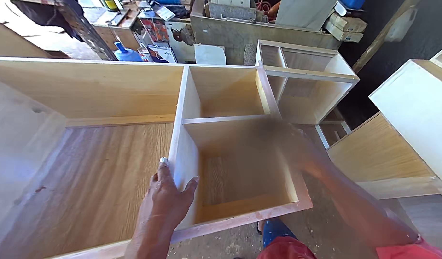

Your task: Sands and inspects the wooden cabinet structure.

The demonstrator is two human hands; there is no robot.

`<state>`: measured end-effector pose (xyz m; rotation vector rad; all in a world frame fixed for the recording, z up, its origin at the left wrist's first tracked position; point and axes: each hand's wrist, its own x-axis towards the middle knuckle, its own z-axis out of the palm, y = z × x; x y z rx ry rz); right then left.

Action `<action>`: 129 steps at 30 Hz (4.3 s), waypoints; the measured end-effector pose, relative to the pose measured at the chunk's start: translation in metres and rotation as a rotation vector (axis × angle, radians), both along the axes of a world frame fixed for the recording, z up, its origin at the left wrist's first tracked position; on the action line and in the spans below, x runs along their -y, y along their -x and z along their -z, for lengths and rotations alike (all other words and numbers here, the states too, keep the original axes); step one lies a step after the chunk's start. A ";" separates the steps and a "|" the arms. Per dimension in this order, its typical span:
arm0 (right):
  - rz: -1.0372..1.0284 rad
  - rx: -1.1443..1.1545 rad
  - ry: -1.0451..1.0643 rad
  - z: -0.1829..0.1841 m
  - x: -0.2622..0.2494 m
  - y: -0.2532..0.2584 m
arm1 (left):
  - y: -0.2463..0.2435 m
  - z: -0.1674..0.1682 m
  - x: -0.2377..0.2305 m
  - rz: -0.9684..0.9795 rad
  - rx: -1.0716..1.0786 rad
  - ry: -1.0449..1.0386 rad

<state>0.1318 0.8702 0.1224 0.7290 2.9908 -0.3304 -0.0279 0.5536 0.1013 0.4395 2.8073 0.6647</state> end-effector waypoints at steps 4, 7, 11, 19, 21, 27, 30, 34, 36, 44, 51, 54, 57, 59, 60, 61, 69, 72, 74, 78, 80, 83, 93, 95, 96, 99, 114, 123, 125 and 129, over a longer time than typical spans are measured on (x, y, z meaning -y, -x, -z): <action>-0.007 -0.079 -0.010 0.007 -0.051 0.094 | 0.004 0.000 -0.003 -0.015 0.006 0.011; -0.021 -0.057 -0.019 0.006 -0.063 0.126 | 0.002 0.003 0.001 -0.015 0.016 -0.015; -0.051 -0.162 -0.016 0.007 -0.011 0.037 | 0.001 0.000 0.003 -0.018 0.021 -0.026; -0.022 -0.072 -0.047 0.007 -0.059 0.117 | 0.003 -0.002 -0.005 -0.025 0.019 -0.011; -0.019 -0.055 -0.014 0.006 -0.063 0.129 | 0.002 -0.001 -0.003 -0.028 0.025 -0.007; -0.017 -0.082 0.011 0.006 0.005 0.009 | 0.000 -0.003 0.000 -0.018 0.031 -0.023; 0.022 -0.042 0.007 0.009 -0.009 0.035 | 0.002 -0.005 -0.002 -0.018 0.026 0.005; 0.060 -0.052 -0.041 0.008 -0.048 0.123 | 0.002 -0.005 -0.003 -0.027 0.045 0.009; 0.067 -0.084 -0.014 0.010 -0.047 0.122 | 0.000 -0.005 0.000 -0.024 0.036 0.009; 0.064 -0.077 0.012 0.012 -0.023 0.043 | 0.002 -0.005 -0.002 -0.007 0.029 0.003; 0.059 -0.135 0.037 0.011 -0.062 0.093 | -0.001 -0.004 0.000 -0.017 0.035 0.010; 0.047 -0.162 -0.028 0.011 -0.016 0.030 | -0.002 -0.006 0.002 -0.015 0.035 0.024; 0.074 -0.060 -0.004 0.007 -0.009 0.020 | 0.002 -0.003 -0.002 -0.015 0.027 0.028; 0.069 -0.078 0.012 0.008 -0.031 0.052 | 0.006 -0.003 -0.004 -0.018 0.024 0.031; 0.075 -0.099 0.028 0.008 -0.045 0.073 | 0.006 -0.003 -0.005 -0.019 0.018 0.026; 0.088 -0.105 0.044 0.005 -0.058 0.095 | 0.007 -0.004 -0.005 -0.023 0.017 0.024; 0.051 -0.169 0.001 0.009 -0.017 0.027 | 0.002 -0.004 0.002 -0.022 0.038 -0.003; 0.078 -0.079 0.029 0.005 -0.003 0.007 | 0.001 -0.004 -0.001 -0.015 0.039 0.002; 0.080 -0.082 0.032 0.007 -0.024 0.039 | 0.004 -0.004 -0.002 -0.017 0.033 0.007; 0.130 -0.134 0.082 0.008 -0.082 0.129 | 0.006 0.000 -0.003 -0.017 0.010 0.005; 0.118 -0.139 0.109 0.012 -0.085 0.133 | 0.004 0.003 0.000 -0.022 0.010 0.007; 0.055 -0.203 0.087 0.016 -0.048 0.069 | 0.002 -0.002 0.004 -0.020 0.021 0.001; 0.058 -0.107 0.096 0.010 -0.104 0.143 | 0.002 -0.006 -0.003 -0.038 0.016 0.023; 0.063 -0.109 0.088 0.007 -0.134 0.197 | 0.000 -0.007 -0.003 -0.050 0.031 0.013; 0.077 -0.102 0.090 0.006 -0.148 0.222 | -0.001 -0.008 -0.003 -0.056 0.033 0.005; 0.100 -0.126 0.101 0.007 -0.188 0.281 | 0.002 -0.008 -0.005 -0.072 0.028 -0.004; 0.053 -0.089 0.104 0.009 -0.036 0.038 | -0.002 -0.004 -0.001 -0.023 0.015 0.014; 0.130 -0.151 0.085 0.012 -0.170 0.248 | 0.000 0.000 0.001 -0.030 -0.008 -0.005; 0.127 -0.154 0.099 0.013 -0.199 0.291 | 0.002 -0.001 -0.001 -0.041 0.007 0.009; 0.110 -0.157 0.071 0.014 -0.222 0.326 | 0.001 0.000 -0.001 -0.054 -0.014 0.014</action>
